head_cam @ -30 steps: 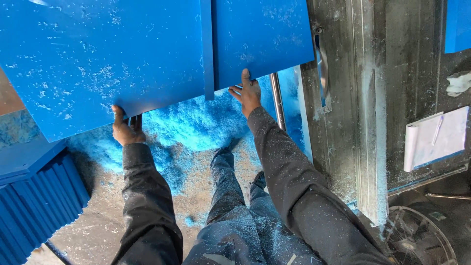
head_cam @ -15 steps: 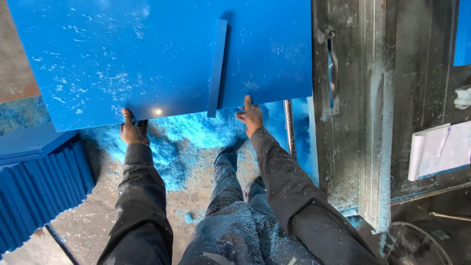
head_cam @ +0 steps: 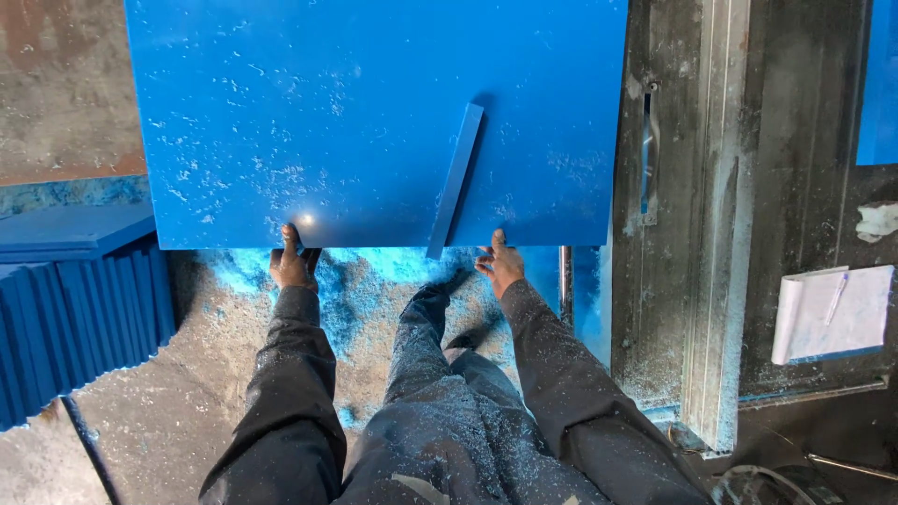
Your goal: The recorder picks up large blue plastic sheets and feeds them into a processing machine using a blue guide strip for alignment.
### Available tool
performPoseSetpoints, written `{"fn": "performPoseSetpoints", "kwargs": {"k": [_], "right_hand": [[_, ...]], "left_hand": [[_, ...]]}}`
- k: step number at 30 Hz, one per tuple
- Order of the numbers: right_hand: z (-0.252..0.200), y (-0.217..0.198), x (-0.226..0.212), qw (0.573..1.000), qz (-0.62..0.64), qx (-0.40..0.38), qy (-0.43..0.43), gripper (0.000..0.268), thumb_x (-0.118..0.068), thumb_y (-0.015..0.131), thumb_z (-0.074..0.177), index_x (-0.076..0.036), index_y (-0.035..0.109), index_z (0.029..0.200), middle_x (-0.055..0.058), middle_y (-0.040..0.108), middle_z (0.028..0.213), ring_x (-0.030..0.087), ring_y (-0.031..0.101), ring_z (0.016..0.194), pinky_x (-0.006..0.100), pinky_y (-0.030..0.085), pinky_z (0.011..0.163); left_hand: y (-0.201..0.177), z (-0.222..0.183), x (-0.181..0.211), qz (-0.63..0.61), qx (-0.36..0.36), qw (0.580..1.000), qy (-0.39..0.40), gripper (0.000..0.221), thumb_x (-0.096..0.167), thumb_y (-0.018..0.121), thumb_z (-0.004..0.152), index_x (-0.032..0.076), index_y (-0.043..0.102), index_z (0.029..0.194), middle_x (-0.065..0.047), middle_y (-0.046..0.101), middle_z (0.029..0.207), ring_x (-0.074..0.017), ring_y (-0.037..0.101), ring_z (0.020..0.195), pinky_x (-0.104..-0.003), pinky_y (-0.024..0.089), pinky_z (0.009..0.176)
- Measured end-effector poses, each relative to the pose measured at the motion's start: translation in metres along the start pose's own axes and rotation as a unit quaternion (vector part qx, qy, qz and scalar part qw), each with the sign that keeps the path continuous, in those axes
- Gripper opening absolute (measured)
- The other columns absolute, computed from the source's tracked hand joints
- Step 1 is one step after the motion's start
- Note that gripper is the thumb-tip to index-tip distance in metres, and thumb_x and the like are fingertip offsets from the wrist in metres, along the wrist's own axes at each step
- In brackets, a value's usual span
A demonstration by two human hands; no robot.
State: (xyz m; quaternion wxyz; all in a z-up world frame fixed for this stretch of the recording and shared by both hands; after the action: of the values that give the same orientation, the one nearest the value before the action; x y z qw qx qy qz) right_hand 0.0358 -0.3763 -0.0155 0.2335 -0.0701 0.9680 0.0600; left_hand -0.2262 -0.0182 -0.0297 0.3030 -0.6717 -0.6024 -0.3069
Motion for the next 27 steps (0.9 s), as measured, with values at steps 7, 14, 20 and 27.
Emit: {"fn": "performPoseSetpoints", "kwargs": {"k": [7,14,20,27], "right_hand": [[-0.030,-0.032,0.043,1.000,-0.005,0.007,0.028,0.063,-0.050,0.065,0.097,-0.006,0.051,0.139,0.015,0.060,0.128,0.026,0.059,0.091,0.053,0.060,0.088],[-0.058,-0.075,0.100,0.997,0.021,0.010,0.078,0.071,-0.050,0.066,0.094,-0.017,0.041,0.151,0.012,0.054,0.129,0.028,0.056,0.090,0.053,0.060,0.085],[-0.072,-0.135,0.171,0.998,0.009,0.014,0.059,0.074,-0.050,0.068,0.096,-0.014,0.039,0.154,0.013,0.055,0.127,0.028,0.054,0.087,0.054,0.058,0.080],[-0.128,-0.196,0.226,0.998,0.022,-0.005,0.052,0.063,-0.050,0.067,0.091,-0.024,0.043,0.143,0.007,0.060,0.121,0.025,0.054,0.085,0.052,0.060,0.081]], "left_hand": [[-0.046,-0.035,-0.026,-0.077,-0.047,0.995,-0.035,0.083,0.052,0.087,0.080,-0.002,0.050,0.131,-0.021,0.062,0.128,-0.0388,0.071,0.113,-0.050,0.064,0.088],[-0.102,-0.079,-0.058,-0.109,-0.055,0.990,-0.076,0.103,0.045,0.090,0.079,0.003,0.029,0.149,-0.029,0.053,0.144,-0.0427,0.071,0.118,-0.051,0.062,0.091],[-0.167,-0.122,-0.106,-0.107,-0.095,0.987,-0.070,0.101,0.049,0.089,0.080,0.005,0.034,0.153,-0.023,0.053,0.146,-0.0390,0.067,0.122,-0.051,0.063,0.091],[-0.225,-0.220,-0.141,-0.132,-0.106,0.980,-0.103,0.076,0.046,0.085,0.086,0.005,0.052,0.141,-0.016,0.061,0.142,-0.0393,0.065,0.125,-0.050,0.060,0.097]]}}
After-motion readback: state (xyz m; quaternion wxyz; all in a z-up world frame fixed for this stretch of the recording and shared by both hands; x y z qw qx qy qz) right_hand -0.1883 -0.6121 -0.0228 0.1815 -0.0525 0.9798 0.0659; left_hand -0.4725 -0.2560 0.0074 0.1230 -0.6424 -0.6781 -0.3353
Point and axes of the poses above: each hand's wrist, its own z-axis towards the middle knuckle, its own y-axis out of the palm, x = y × z, the point moved 1 cm from there along z, towards the middle knuckle
